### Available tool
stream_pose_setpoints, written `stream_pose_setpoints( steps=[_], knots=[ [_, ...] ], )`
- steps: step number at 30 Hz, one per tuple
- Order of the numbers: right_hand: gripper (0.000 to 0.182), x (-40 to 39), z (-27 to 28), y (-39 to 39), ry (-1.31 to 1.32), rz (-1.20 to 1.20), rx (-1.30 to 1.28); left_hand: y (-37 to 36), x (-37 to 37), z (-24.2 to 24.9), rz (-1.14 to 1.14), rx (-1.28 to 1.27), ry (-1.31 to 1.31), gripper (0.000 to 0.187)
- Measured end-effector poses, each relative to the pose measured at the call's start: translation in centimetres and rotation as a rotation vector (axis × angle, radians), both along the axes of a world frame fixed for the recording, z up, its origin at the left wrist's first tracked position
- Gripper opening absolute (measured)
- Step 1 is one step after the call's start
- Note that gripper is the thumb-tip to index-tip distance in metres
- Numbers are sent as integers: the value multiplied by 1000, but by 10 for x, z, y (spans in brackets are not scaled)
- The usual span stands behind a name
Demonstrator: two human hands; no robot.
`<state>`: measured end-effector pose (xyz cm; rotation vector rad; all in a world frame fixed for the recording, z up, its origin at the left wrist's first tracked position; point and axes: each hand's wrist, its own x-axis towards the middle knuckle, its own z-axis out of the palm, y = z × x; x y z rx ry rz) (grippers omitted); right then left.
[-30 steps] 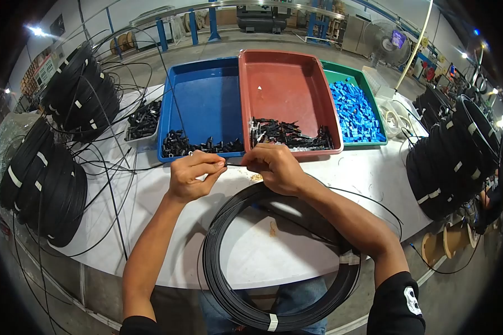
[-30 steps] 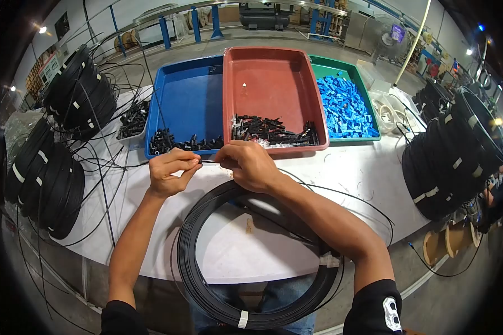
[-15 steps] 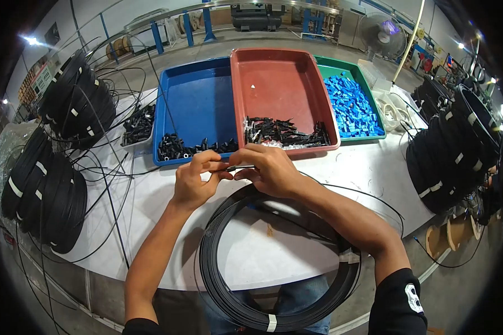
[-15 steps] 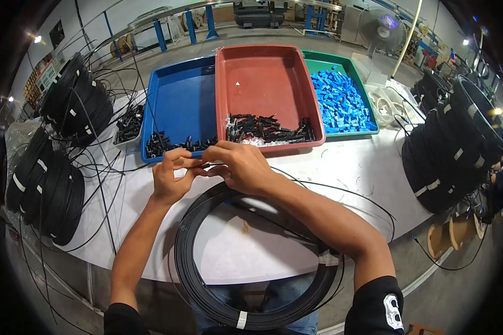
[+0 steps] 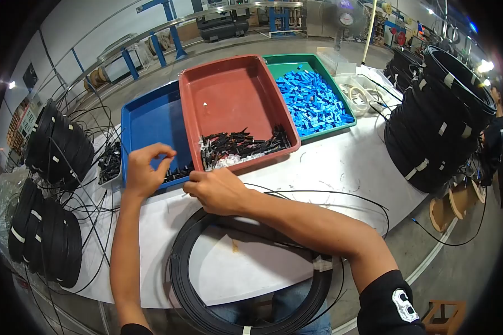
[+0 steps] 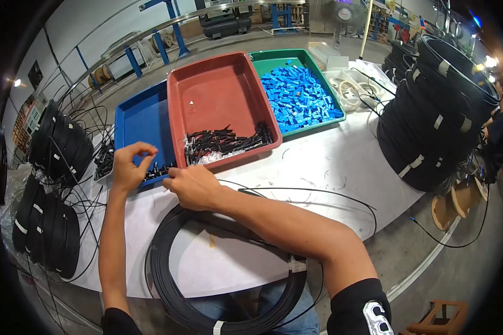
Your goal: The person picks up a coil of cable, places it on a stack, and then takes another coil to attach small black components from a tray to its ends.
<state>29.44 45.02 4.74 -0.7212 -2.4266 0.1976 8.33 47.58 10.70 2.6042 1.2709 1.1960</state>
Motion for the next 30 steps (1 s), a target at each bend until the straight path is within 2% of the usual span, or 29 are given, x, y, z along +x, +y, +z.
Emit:
stream_pose_setpoints(
  steps=[2,4,5,7,8,14,16,17,20,23,24,26,30],
  knots=[
    [18,0,4,0,-79,-13,-17,16,30,8,-58,35,239,12],
    [16,1,8,6,-155,-110,-378,42,54,11,-258,23,527,13],
    [16,1,4,8,-156,-108,-381,51,65,7,-257,19,525,13],
    [13,2,0,13,-117,-116,-445,69,86,-5,-352,-192,666,17],
    [19,2,1,12,-145,-133,-494,74,95,-9,-354,-191,666,17],
    [22,4,6,9,-138,-130,-493,98,118,-21,-536,19,715,27],
    [18,3,2,10,-123,-133,-466,107,121,-22,-397,115,789,20],
    [13,3,-1,10,-106,-131,-441,111,122,-22,-400,111,790,20],
    [14,2,-1,10,-99,-141,-448,114,125,-16,-176,109,732,10],
    [15,3,0,9,-103,-144,-433,112,129,-20,-108,108,642,13],
    [15,3,2,9,-102,-143,-434,109,131,-18,-108,107,643,13],
    [33,4,6,11,-178,-112,-495,102,135,-15,-283,17,650,16],
    [33,4,7,10,-185,-113,-505,99,140,-30,-212,30,660,21]
  ],
)
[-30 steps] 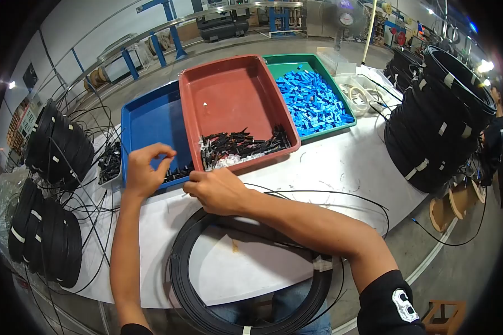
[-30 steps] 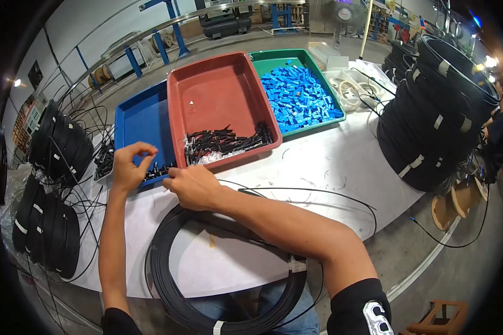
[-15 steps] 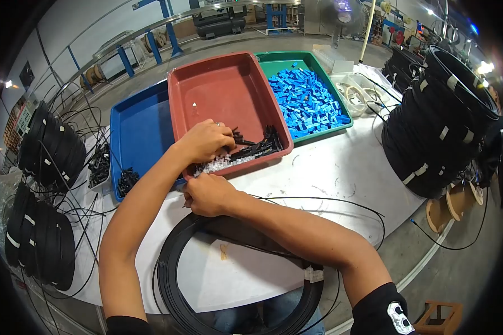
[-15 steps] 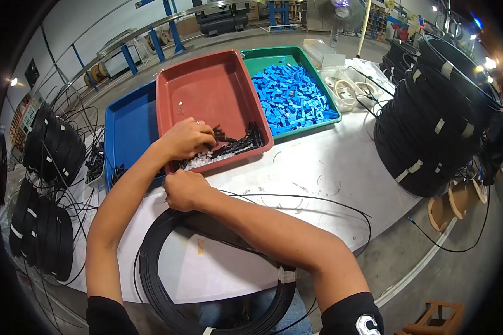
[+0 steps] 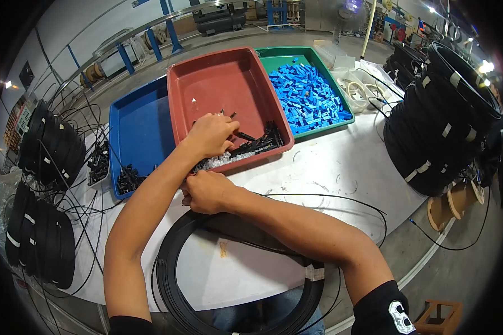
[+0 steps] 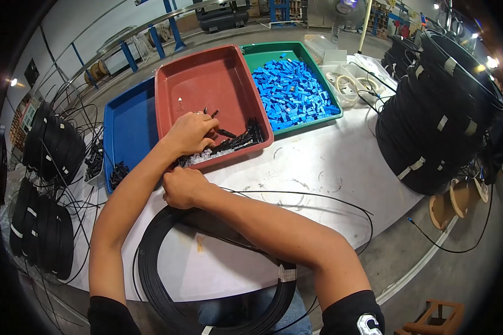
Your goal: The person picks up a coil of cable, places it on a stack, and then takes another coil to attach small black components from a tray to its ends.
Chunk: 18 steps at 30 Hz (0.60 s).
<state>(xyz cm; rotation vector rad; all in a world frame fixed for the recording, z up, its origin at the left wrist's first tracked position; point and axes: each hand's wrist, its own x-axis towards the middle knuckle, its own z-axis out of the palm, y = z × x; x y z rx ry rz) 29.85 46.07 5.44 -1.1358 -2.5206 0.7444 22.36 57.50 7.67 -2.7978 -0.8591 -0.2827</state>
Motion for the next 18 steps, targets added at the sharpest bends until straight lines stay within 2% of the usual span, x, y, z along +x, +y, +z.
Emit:
stream_pose_setpoints(
  steps=[4,6,7,9,10,12,13,15,18],
  knots=[
    [34,0,-4,0,25,5,33,0,-3,-2,41,7,35,23],
    [34,0,-3,0,32,11,39,-7,-2,-2,119,-156,-120,27],
    [34,0,-3,0,32,8,30,-8,-2,1,122,-152,-121,27],
    [33,0,-3,0,32,8,23,-12,0,7,112,-337,-349,33],
    [31,0,-2,0,20,12,30,-14,0,10,112,-334,-349,33],
    [30,1,-1,-1,9,18,43,-20,-2,17,56,-487,-702,32],
    [28,2,0,-2,27,30,60,-22,-3,18,56,-479,-704,32],
    [26,3,0,-3,45,53,87,-31,-7,20,-85,-791,-1116,28],
    [21,2,-3,-2,119,64,198,-55,-26,38,-101,-902,-1227,25]
  ],
)
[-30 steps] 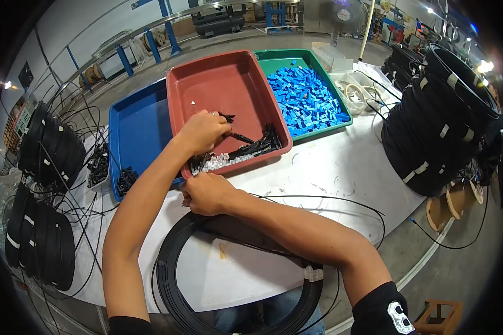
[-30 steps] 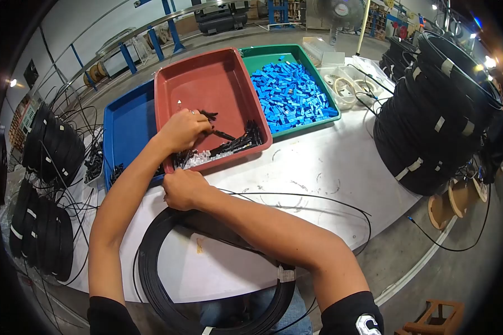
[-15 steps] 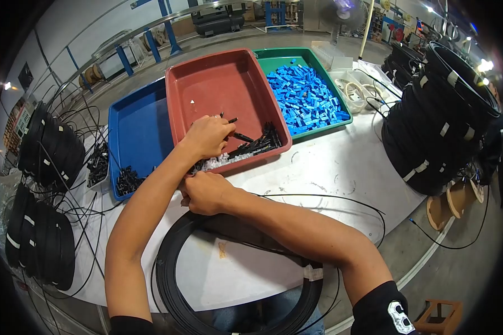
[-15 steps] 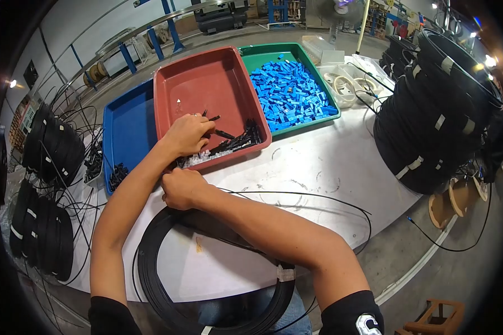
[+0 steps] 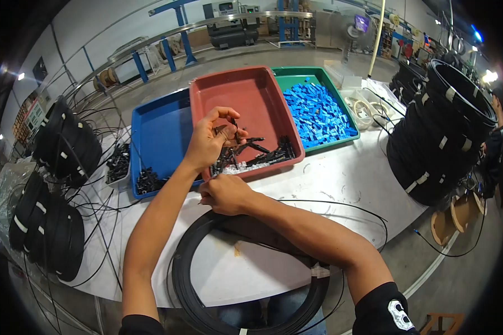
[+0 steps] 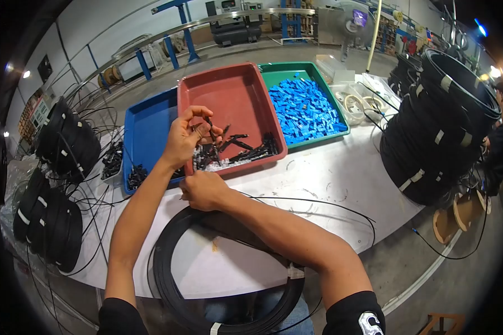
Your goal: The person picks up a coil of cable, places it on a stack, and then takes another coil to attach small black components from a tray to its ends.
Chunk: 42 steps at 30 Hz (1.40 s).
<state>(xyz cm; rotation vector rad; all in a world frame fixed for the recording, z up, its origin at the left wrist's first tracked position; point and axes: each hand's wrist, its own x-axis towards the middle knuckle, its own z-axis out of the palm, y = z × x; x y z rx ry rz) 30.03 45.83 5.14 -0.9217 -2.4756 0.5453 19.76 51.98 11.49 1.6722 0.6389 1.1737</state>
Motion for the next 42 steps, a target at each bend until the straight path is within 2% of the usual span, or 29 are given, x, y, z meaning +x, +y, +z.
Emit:
stream_pose_setpoints(
  steps=[3,6,10,12,15,17,19,21,22,25,30,32,36,42],
  knots=[
    [19,0,0,-2,29,-7,94,-30,-21,8,2,-2,-110,27],
    [17,-2,-2,0,65,35,133,-63,-40,9,-57,-82,-394,29],
    [17,-1,-1,0,90,62,132,-93,-51,13,43,50,-398,33],
    [14,-1,-5,-1,161,65,210,-95,-65,2,19,34,-440,34],
    [15,-1,-4,-4,127,11,197,-95,-75,-18,15,25,-532,35],
    [15,-2,-3,-6,136,2,233,-98,-80,-24,-53,-30,-721,32],
    [13,-1,0,-6,144,26,225,-95,-88,-33,35,-46,-700,29],
    [13,0,1,-7,125,35,213,-96,-97,-43,184,-48,-506,26],
    [14,0,3,-7,128,32,209,-96,-100,-47,234,-43,-476,19],
    [14,-1,3,-5,141,51,201,-94,-105,-53,346,-52,-436,17],
    [13,-2,7,-7,137,52,154,-98,-105,-55,256,-123,-612,19],
    [13,-2,9,-8,116,34,115,-95,-103,-59,371,22,-433,27],
    [14,-1,7,-8,110,36,154,-104,-100,-51,417,74,-240,40],
    [14,-1,7,-10,131,44,163,-101,-99,-58,434,142,-174,41]
  ],
)
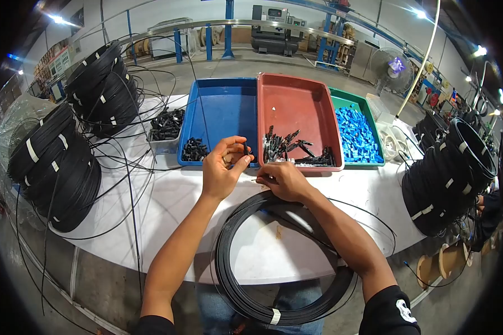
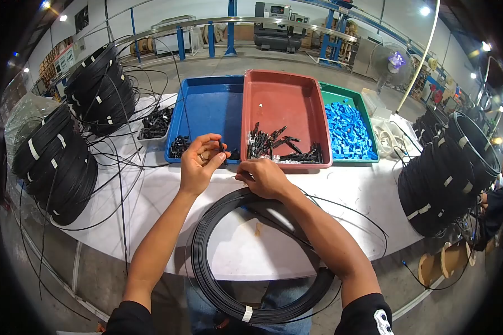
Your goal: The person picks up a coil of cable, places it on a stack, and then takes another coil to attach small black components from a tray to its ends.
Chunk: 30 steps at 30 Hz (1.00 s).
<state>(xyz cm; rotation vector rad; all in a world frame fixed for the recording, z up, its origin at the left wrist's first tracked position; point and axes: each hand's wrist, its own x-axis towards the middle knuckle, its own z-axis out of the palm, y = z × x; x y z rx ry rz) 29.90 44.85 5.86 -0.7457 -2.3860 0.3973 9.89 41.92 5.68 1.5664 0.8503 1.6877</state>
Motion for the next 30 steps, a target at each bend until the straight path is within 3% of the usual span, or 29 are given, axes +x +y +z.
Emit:
stream_pose_setpoints(
  steps=[16,28,30],
  knots=[
    [13,1,-3,4,9,33,-5,-4,-2,3,-101,-106,-123,37],
    [12,1,-2,2,3,23,13,-4,1,-2,-153,-21,-41,39],
    [12,1,-2,2,5,28,22,-5,1,-2,-52,13,115,44]
  ],
)
